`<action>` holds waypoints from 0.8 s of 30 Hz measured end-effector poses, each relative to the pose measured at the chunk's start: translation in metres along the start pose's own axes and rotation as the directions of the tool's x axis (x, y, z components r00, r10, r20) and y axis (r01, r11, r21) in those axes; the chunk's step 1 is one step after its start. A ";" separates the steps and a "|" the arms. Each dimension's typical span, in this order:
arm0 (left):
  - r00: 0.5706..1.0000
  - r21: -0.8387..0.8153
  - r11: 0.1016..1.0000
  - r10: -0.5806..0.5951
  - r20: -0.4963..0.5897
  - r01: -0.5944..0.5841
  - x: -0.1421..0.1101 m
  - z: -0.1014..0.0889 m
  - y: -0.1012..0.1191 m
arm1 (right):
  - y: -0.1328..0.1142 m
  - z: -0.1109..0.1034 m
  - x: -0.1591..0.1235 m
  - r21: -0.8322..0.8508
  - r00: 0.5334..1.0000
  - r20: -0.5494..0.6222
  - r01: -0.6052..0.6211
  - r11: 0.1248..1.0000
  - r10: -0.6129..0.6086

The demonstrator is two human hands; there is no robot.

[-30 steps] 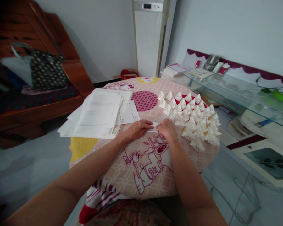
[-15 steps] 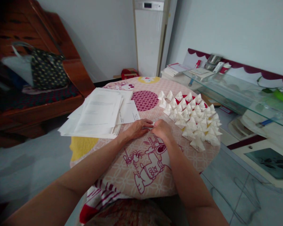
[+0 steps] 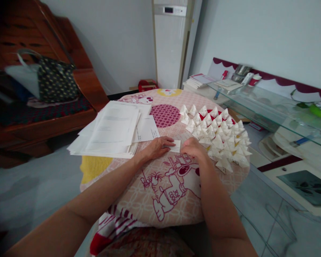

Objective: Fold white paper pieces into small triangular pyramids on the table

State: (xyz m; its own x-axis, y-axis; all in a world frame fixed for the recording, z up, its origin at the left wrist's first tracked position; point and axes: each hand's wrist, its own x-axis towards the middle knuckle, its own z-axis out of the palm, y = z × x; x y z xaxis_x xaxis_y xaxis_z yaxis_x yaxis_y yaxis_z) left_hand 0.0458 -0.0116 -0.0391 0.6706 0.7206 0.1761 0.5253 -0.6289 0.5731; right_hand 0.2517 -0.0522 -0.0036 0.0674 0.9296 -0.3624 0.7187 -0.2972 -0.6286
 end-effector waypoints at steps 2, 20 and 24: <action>1.000 -0.009 1.000 -0.008 -0.006 0.008 0.000 0.000 0.001 | -0.004 0.001 -0.003 0.040 1.000 -0.004 0.030 0.999 -0.030; 1.000 -0.258 0.966 -0.004 0.002 0.004 0.004 -0.001 -0.020 | -0.015 0.009 0.000 -0.177 0.997 -0.058 0.035 0.984 -0.046; 0.996 -0.312 0.946 0.093 0.013 -0.084 0.001 -0.003 -0.032 | -0.010 0.009 0.000 -0.111 0.997 -0.053 0.047 0.993 -0.053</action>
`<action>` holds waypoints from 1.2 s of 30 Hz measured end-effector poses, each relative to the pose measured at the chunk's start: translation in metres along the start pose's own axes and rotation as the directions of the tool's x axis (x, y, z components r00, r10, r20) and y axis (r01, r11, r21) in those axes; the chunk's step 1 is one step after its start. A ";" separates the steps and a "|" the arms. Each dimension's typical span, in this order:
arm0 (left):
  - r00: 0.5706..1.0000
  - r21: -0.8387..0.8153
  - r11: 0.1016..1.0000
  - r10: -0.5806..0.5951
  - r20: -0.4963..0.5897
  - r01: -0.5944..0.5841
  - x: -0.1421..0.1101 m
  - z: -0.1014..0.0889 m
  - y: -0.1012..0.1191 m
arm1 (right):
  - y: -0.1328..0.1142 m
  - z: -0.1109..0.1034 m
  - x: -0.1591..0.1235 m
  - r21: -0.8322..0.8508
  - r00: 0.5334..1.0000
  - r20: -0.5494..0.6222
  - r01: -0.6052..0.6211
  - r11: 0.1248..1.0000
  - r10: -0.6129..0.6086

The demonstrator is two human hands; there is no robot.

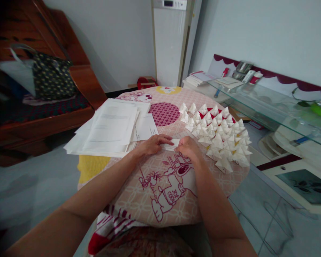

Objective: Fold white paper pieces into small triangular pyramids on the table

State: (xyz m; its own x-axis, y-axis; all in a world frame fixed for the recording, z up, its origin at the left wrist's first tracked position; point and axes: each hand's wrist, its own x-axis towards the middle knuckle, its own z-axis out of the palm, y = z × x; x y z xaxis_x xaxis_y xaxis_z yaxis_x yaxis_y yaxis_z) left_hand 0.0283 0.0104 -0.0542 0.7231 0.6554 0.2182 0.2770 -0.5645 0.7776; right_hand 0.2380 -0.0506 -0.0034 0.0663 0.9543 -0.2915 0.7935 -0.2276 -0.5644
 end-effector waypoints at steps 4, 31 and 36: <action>0.994 -0.007 0.999 0.049 -0.101 -0.050 -0.008 0.002 0.001 | 0.008 -0.001 0.001 0.282 0.998 0.047 -0.052 0.958 0.041; 0.944 0.314 0.935 0.243 -0.224 -0.166 -0.025 -0.002 0.051 | 0.013 -0.004 0.002 0.499 0.974 -0.183 0.212 0.840 -0.136; 0.933 0.224 0.955 0.251 -0.256 -0.195 -0.025 -0.003 0.049 | 0.018 -0.002 0.010 0.353 0.974 -0.214 0.148 0.924 -0.074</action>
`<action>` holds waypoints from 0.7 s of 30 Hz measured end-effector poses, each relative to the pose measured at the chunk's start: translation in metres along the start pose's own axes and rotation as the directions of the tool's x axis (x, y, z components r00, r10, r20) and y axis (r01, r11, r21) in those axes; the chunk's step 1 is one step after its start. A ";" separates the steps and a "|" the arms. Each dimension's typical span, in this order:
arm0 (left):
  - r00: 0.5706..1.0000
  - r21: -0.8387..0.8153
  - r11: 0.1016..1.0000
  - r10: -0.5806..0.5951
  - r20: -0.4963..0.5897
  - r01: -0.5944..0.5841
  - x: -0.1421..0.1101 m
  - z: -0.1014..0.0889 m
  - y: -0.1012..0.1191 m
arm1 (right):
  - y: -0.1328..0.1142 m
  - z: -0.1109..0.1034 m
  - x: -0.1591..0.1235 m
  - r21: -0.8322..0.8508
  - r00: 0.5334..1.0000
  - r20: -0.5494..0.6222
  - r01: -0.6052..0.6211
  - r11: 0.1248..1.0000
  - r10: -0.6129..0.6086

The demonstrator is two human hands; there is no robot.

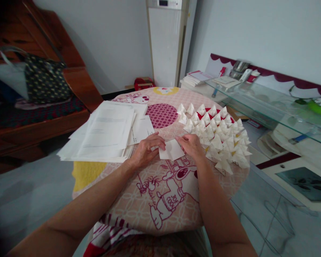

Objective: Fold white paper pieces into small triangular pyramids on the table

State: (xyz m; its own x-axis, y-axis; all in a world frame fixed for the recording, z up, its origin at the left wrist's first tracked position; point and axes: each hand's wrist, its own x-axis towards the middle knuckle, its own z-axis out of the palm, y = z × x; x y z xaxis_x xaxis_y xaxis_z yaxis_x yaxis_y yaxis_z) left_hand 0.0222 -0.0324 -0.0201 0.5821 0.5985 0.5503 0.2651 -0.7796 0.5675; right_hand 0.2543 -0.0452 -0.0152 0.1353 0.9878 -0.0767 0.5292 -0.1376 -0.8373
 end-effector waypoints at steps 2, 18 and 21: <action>1.000 -0.025 1.000 -0.017 0.003 0.017 0.000 0.000 -0.003 | 0.002 0.000 0.002 -0.021 0.999 -0.034 0.034 0.999 -0.035; 0.969 0.142 0.989 0.007 0.247 -0.043 -0.006 -0.006 -0.026 | -0.004 0.009 -0.004 -0.170 0.983 0.060 0.180 0.969 -0.172; 0.947 0.137 0.985 0.055 0.315 -0.102 -0.004 -0.007 -0.019 | -0.002 0.008 -0.003 -0.166 0.986 0.053 0.162 0.973 -0.156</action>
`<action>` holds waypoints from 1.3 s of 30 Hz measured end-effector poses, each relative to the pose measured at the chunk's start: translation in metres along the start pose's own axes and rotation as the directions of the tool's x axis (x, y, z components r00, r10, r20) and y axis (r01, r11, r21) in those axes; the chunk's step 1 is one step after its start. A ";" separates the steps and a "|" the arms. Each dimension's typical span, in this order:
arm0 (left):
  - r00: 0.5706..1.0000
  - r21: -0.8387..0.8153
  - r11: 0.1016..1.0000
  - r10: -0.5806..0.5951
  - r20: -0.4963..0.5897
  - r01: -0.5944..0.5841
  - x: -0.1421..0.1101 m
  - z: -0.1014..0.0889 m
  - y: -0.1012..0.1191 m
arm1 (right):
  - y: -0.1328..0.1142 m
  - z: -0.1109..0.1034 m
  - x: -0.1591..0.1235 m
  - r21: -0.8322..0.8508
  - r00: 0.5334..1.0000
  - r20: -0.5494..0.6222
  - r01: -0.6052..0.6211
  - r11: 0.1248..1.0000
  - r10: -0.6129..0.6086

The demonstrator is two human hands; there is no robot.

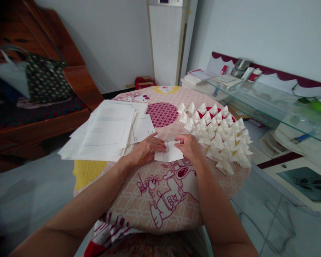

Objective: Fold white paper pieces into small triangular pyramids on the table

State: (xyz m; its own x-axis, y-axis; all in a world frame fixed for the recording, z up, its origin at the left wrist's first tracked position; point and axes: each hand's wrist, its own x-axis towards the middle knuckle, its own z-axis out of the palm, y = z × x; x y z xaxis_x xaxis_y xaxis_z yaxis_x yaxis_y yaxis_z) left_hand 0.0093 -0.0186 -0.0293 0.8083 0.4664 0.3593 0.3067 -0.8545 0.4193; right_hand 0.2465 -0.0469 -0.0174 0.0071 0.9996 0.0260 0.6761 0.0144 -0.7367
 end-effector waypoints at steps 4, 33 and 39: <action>0.995 -0.018 0.999 0.045 0.087 -0.043 0.001 0.000 0.006 | -0.003 -0.001 -0.001 -0.144 1.000 -0.017 0.004 0.990 -0.007; 0.976 -0.505 0.843 -0.098 0.194 0.185 -0.003 -0.014 -0.009 | -0.029 0.009 -0.018 -0.068 0.825 0.523 -0.209 0.976 0.213; 0.977 -0.504 0.838 -0.164 0.134 0.210 -0.004 -0.008 -0.012 | -0.032 0.008 -0.018 -0.083 0.822 0.517 -0.228 0.970 0.237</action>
State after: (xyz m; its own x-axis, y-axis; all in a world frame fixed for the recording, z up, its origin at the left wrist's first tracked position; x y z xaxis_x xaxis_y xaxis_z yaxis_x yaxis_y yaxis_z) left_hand -0.0012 -0.0083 -0.0289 0.8071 0.5652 0.1705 0.1736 -0.5032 0.8466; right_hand 0.2187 -0.0647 -0.0002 -0.2148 0.8373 -0.5028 0.7156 -0.2154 -0.6645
